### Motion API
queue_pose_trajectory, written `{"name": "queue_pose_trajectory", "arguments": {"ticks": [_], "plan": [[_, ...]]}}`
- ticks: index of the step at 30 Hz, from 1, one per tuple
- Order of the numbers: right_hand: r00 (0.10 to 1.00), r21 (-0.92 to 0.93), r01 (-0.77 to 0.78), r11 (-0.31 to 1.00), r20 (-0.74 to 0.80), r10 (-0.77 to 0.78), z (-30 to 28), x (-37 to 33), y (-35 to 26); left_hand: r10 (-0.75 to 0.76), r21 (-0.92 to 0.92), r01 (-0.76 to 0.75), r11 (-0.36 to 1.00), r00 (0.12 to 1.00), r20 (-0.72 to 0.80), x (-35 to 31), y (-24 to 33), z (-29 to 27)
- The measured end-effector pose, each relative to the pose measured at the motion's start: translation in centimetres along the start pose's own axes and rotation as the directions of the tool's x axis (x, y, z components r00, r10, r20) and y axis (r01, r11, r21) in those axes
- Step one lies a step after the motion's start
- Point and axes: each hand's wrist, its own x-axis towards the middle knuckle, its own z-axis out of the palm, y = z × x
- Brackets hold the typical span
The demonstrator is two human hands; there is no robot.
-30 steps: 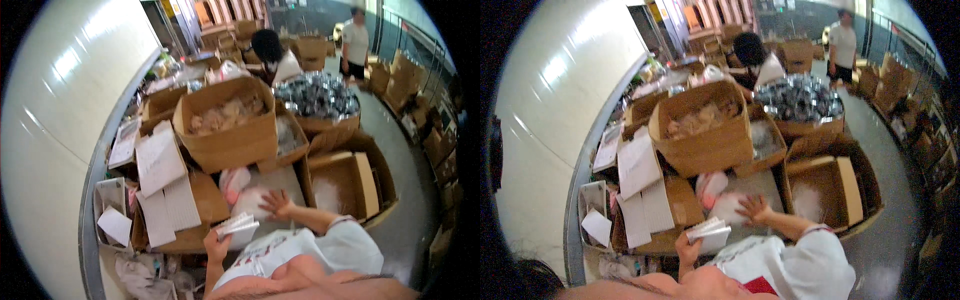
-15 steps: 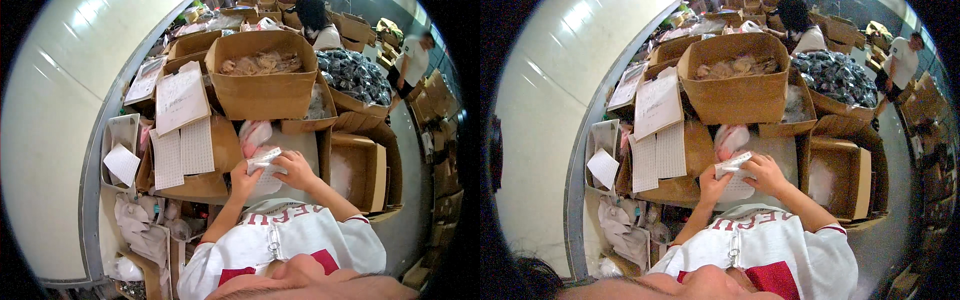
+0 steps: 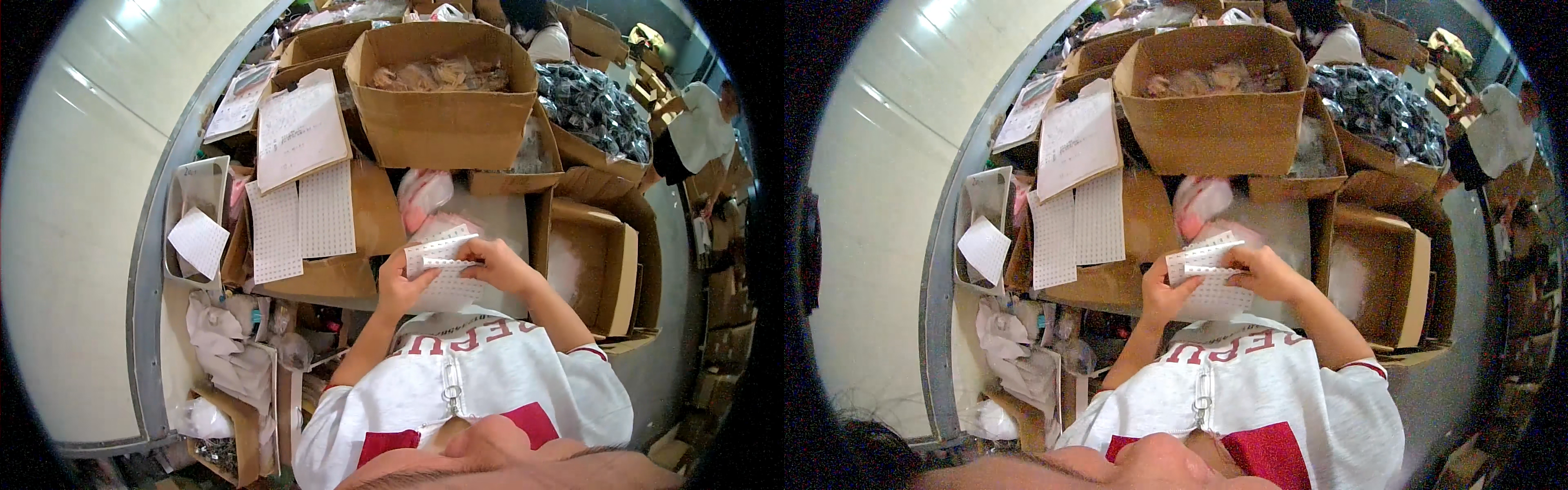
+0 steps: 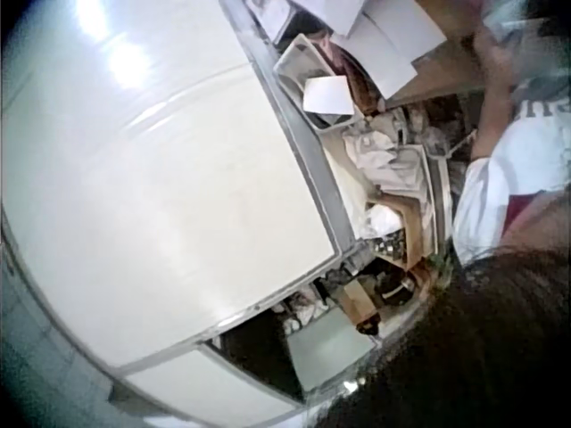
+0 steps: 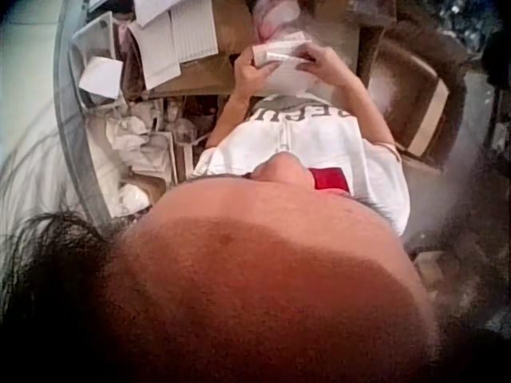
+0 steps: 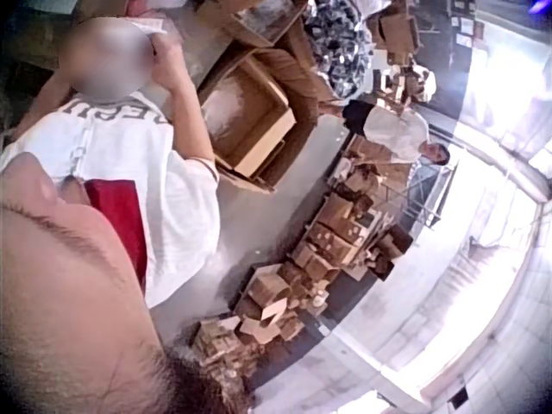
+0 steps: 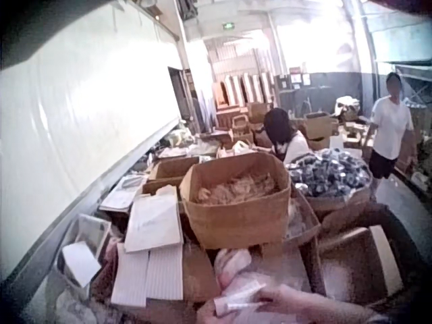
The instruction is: Sort and organize small components into bags and boxes at a warehouse workstation.
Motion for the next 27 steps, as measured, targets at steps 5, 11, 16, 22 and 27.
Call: {"name": "queue_pose_trajectory", "arguments": {"ticks": [5,11,16,22,27], "plan": [[0.997,-0.003,0.029,1.000,0.073,-0.029,-0.5,0.0,-0.4,-0.069,-0.109,0.071,0.991,0.997,0.016,-0.2,0.3,0.0],[0.985,-0.208,0.099,0.973,-0.121,-0.126,0.4,-0.3,-0.8,-0.041,-0.031,0.039,0.999,0.998,-0.052,-0.3,-0.5,0.5],[0.926,-0.442,0.220,0.870,-0.185,-0.329,0.7,-0.2,-1.2,-0.042,-0.003,0.042,0.999,0.998,-0.039,-0.3,1.6,1.0],[0.921,-0.454,0.235,0.859,-0.179,-0.346,0.9,-0.2,-0.7,0.002,0.091,0.003,0.996,0.999,-0.054,-0.3,1.1,1.2],[0.934,-0.357,0.282,0.890,-0.109,-0.340,0.7,-0.2,0.4,-0.125,0.035,0.127,0.991,0.990,-0.058,-0.3,0.7,1.5]]}}
